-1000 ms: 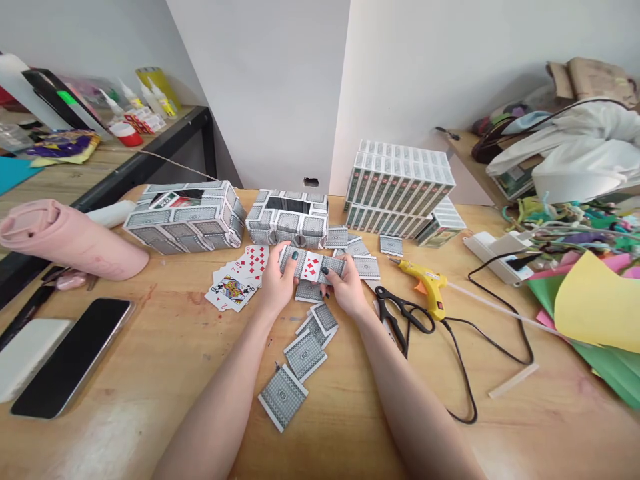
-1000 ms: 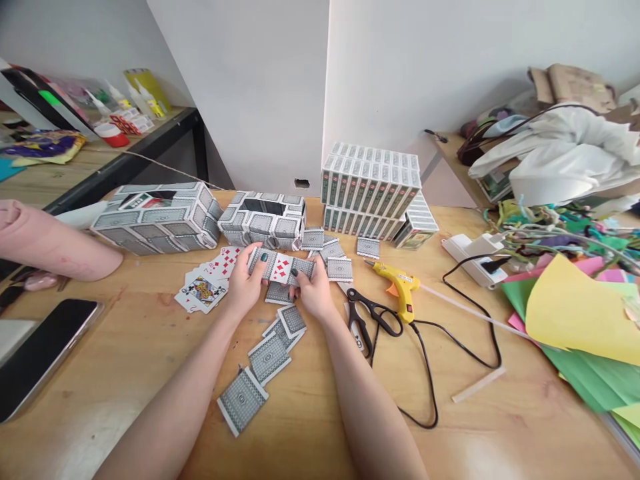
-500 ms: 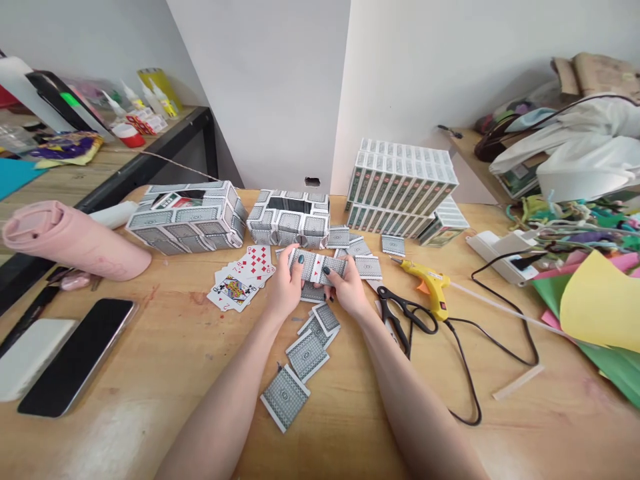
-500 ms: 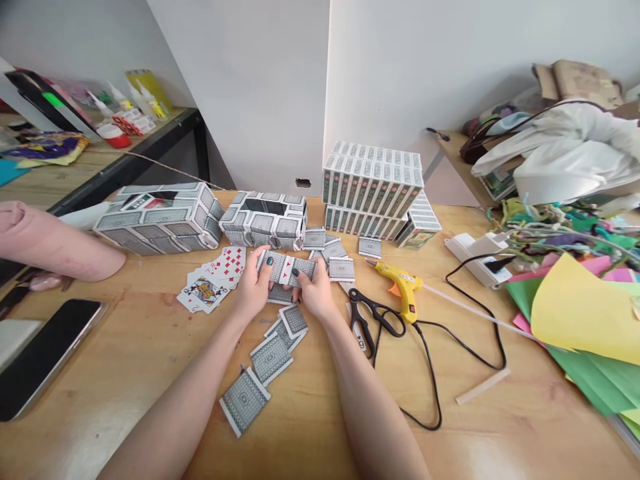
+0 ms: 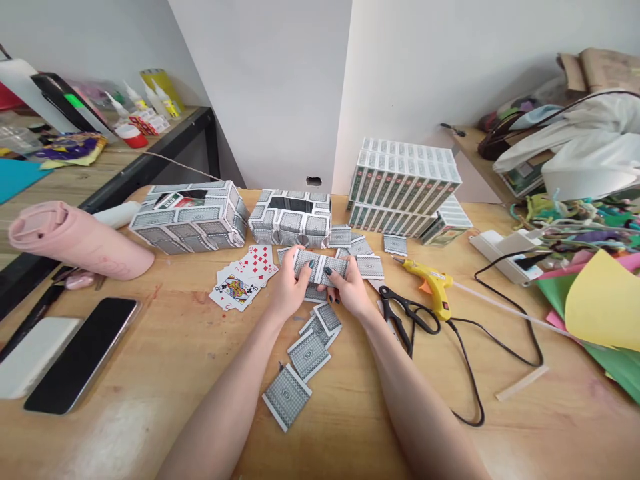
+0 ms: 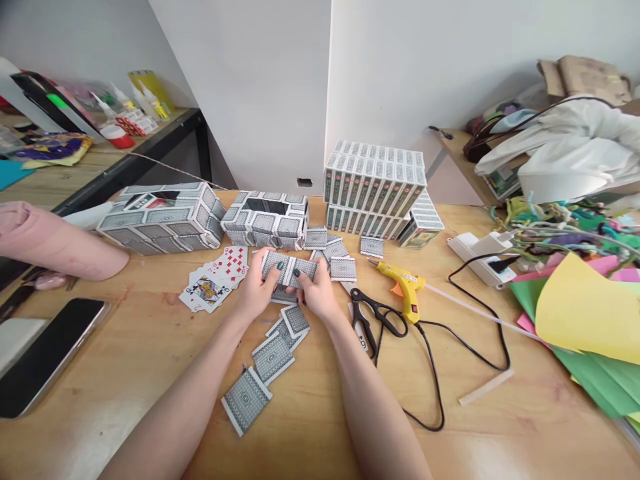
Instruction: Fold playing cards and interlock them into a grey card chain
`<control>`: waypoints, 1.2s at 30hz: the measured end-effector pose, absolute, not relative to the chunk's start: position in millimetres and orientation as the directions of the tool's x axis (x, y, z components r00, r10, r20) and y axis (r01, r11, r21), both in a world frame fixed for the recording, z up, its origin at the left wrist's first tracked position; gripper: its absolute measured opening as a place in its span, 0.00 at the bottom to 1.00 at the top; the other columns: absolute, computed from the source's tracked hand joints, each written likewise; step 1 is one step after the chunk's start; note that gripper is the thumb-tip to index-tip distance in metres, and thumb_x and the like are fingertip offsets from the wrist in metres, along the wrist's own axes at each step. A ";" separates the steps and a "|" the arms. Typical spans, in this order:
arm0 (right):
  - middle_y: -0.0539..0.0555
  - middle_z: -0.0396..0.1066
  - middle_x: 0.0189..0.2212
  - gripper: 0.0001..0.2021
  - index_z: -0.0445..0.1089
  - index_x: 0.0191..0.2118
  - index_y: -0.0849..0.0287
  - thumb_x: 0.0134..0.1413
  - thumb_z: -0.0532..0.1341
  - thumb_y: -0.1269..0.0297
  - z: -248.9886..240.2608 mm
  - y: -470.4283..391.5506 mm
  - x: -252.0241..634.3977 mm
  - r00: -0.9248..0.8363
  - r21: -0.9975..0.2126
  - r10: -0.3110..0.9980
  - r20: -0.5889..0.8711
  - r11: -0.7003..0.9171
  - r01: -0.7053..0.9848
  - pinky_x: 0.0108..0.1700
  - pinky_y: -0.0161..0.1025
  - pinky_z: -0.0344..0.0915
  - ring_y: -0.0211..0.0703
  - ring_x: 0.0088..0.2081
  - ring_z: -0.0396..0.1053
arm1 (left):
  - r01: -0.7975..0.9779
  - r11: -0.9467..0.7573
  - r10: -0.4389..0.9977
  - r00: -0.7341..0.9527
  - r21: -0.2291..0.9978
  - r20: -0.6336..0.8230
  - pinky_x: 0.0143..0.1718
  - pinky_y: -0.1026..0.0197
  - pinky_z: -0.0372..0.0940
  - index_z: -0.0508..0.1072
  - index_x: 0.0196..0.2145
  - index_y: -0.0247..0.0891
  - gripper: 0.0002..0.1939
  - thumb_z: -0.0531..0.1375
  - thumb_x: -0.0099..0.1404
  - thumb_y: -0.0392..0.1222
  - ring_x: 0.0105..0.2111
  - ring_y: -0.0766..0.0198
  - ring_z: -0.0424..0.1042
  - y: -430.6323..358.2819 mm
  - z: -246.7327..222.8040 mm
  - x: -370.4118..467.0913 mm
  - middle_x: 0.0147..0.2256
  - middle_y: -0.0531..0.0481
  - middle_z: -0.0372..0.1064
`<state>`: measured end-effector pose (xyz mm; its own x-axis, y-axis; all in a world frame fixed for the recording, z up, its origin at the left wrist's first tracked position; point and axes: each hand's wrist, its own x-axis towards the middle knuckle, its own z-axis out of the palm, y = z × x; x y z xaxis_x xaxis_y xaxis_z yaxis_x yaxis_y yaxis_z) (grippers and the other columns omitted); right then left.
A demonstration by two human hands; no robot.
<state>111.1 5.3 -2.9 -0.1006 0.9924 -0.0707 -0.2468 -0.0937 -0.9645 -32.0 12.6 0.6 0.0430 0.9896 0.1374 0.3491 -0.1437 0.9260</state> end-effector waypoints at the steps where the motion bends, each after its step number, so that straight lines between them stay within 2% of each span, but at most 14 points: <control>1: 0.40 0.65 0.18 0.15 0.49 0.35 0.53 0.51 0.59 0.58 -3.3 5.3 111.8 -0.115 -0.966 0.991 -0.072 -0.098 -0.241 0.12 0.26 0.52 0.29 0.12 0.58 | 0.355 -0.159 0.987 0.043 0.921 0.154 0.32 0.64 0.62 0.57 0.52 0.40 0.19 0.53 0.65 0.44 0.29 0.67 0.65 12.6 1.3 -32.3 0.34 0.50 0.64; 3: 0.40 0.65 0.17 0.15 0.49 0.35 0.53 0.52 0.59 0.57 -3.7 5.1 113.2 -0.142 -0.969 0.987 -0.076 -0.107 -0.224 0.12 0.27 0.52 0.30 0.12 0.58 | 0.356 -0.179 0.984 0.043 0.917 0.175 0.37 0.63 0.63 0.57 0.52 0.40 0.20 0.55 0.63 0.41 0.34 0.66 0.66 12.6 3.1 -32.6 0.38 0.49 0.64; 9: 0.41 0.65 0.14 0.14 0.49 0.34 0.54 0.53 0.58 0.57 -0.1 3.5 114.0 -0.155 -0.981 0.986 -0.054 -0.081 -0.176 0.12 0.27 0.48 0.30 0.10 0.54 | 0.319 -0.182 0.983 0.065 0.930 0.170 0.39 0.62 0.63 0.56 0.51 0.39 0.22 0.56 0.61 0.39 0.36 0.66 0.66 11.3 6.7 -33.6 0.39 0.49 0.63; 16: 0.40 0.63 0.13 0.13 0.49 0.35 0.53 0.54 0.57 0.59 -0.6 4.4 113.1 -0.125 -0.994 0.991 -0.048 -0.060 -0.094 0.14 0.29 0.53 0.33 0.12 0.57 | 0.342 -0.148 0.988 0.090 0.928 0.124 0.40 0.60 0.63 0.55 0.54 0.41 0.25 0.56 0.61 0.41 0.37 0.64 0.67 10.5 6.4 -34.3 0.40 0.48 0.64; 22: 0.40 0.64 0.15 0.13 0.49 0.33 0.53 0.54 0.57 0.57 0.0 7.2 112.3 -0.114 -0.971 0.991 -0.067 -0.091 -0.221 0.12 0.28 0.51 0.32 0.11 0.58 | 0.308 -0.188 0.982 0.085 0.933 0.170 0.39 0.60 0.65 0.53 0.58 0.43 0.30 0.58 0.59 0.42 0.38 0.62 0.68 14.3 2.9 -34.1 0.43 0.46 0.65; 25: 0.40 0.64 0.15 0.11 0.49 0.32 0.53 0.54 0.56 0.59 3.6 6.5 110.3 -0.118 -0.948 0.992 -0.053 -0.087 -0.306 0.13 0.29 0.54 0.33 0.12 0.60 | 0.229 -0.154 0.988 0.069 0.961 0.142 0.32 0.61 0.66 0.52 0.59 0.45 0.33 0.60 0.58 0.46 0.31 0.64 0.68 16.6 0.5 -35.4 0.38 0.48 0.67; 29: 0.42 0.66 0.16 0.13 0.50 0.31 0.53 0.52 0.58 0.59 5.8 6.3 109.3 -0.140 -0.922 0.990 -0.025 -0.077 -0.379 0.15 0.31 0.57 0.35 0.14 0.62 | 0.068 -0.060 0.997 0.060 0.996 0.056 0.21 0.64 0.62 0.45 0.61 0.46 0.38 0.60 0.58 0.48 0.19 0.69 0.62 18.3 -1.4 -35.5 0.28 0.53 0.65; 31: 0.43 0.68 0.17 0.14 0.50 0.31 0.54 0.52 0.59 0.58 4.8 7.5 110.2 -0.136 -0.911 0.990 -0.020 -0.074 -0.406 0.16 0.31 0.58 0.34 0.14 0.62 | 0.027 -0.036 0.999 0.037 0.999 0.035 0.19 0.64 0.60 0.43 0.61 0.44 0.36 0.57 0.61 0.49 0.17 0.69 0.61 19.0 -1.8 -36.3 0.23 0.56 0.63; 33: 0.44 0.69 0.18 0.13 0.51 0.32 0.54 0.52 0.59 0.57 3.0 9.1 111.9 -0.114 -0.894 0.993 -0.019 -0.068 -0.443 0.17 0.31 0.58 0.34 0.15 0.62 | 0.080 -0.071 0.995 -0.069 0.994 0.076 0.21 0.63 0.60 0.48 0.59 0.42 0.29 0.53 0.64 0.49 0.17 0.67 0.62 20.0 -1.7 -39.3 0.20 0.56 0.61; 36: 0.46 0.70 0.19 0.13 0.52 0.33 0.55 0.52 0.59 0.58 0.4 11.1 114.2 -0.079 -0.870 0.996 -0.040 -0.073 -0.488 0.18 0.31 0.58 0.34 0.16 0.62 | 0.429 -0.120 0.887 -0.359 0.895 0.291 0.33 0.56 0.64 0.63 0.48 0.38 0.16 0.52 0.64 0.44 0.25 0.63 0.65 21.5 -1.0 -47.7 0.23 0.52 0.62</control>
<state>114.2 11.1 0.4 -0.0793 0.9961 -0.0396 -0.4884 -0.0735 -0.8695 -47.7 21.5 -1.0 -0.3590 0.8869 0.2907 0.4293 -0.1197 0.8952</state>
